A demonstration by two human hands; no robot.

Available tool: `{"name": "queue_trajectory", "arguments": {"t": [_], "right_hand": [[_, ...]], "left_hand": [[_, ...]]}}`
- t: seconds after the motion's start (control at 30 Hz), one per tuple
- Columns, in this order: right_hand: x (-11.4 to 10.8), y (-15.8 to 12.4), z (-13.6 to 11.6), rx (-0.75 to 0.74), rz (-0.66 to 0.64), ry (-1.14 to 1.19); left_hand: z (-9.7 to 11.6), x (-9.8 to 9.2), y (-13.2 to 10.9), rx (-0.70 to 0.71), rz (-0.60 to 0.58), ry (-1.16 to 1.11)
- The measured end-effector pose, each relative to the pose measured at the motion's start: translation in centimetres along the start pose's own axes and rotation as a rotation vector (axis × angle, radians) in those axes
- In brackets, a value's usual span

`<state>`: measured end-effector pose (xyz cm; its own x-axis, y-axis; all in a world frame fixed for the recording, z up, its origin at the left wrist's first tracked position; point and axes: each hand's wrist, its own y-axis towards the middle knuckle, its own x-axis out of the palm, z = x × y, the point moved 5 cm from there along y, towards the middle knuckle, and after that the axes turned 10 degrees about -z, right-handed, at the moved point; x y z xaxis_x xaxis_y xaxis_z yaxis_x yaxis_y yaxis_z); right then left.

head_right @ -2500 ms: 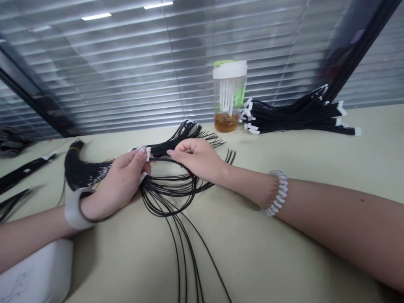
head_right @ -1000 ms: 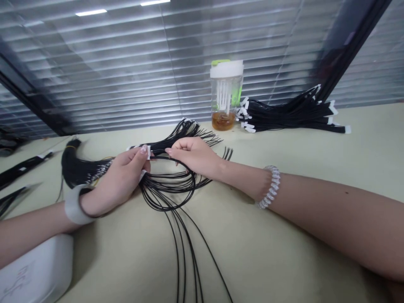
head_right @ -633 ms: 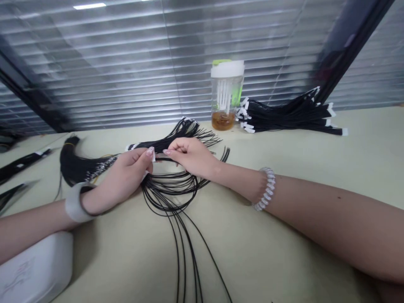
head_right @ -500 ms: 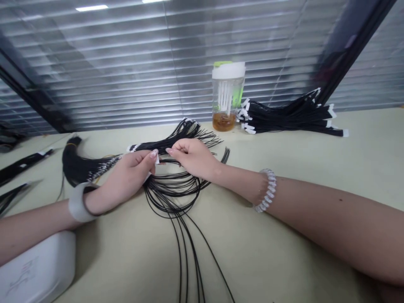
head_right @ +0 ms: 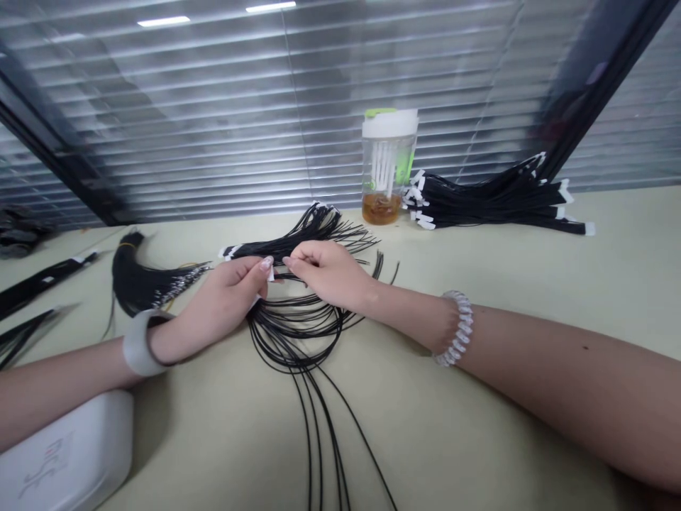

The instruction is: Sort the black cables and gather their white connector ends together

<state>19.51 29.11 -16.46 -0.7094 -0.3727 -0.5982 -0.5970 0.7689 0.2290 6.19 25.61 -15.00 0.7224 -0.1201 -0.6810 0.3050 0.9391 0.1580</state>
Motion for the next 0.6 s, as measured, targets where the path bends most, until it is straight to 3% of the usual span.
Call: {"name": "queue_trajectory", "arguments": {"t": [0.2, 0.47, 0.53, 0.6], "right_hand": [[0.0, -0.1, -0.3, -0.082, -0.007, -0.037], [0.3, 0.0, -0.3, -0.036, -0.001, -0.014], [-0.4, 0.4, -0.7, -0.026, -0.085, -0.008], [-1.7, 0.8, -1.1, -0.031, -0.291, -0.065]], "left_hand": [[-0.3, 0.2, 0.1, 0.02, -0.032, 0.023], [-0.2, 0.2, 0.0, 0.053, -0.045, -0.068], [-0.1, 0.2, -0.1, 0.053, -0.051, -0.077], [-0.2, 0.2, -0.1, 0.031, -0.039, -0.078]]}}
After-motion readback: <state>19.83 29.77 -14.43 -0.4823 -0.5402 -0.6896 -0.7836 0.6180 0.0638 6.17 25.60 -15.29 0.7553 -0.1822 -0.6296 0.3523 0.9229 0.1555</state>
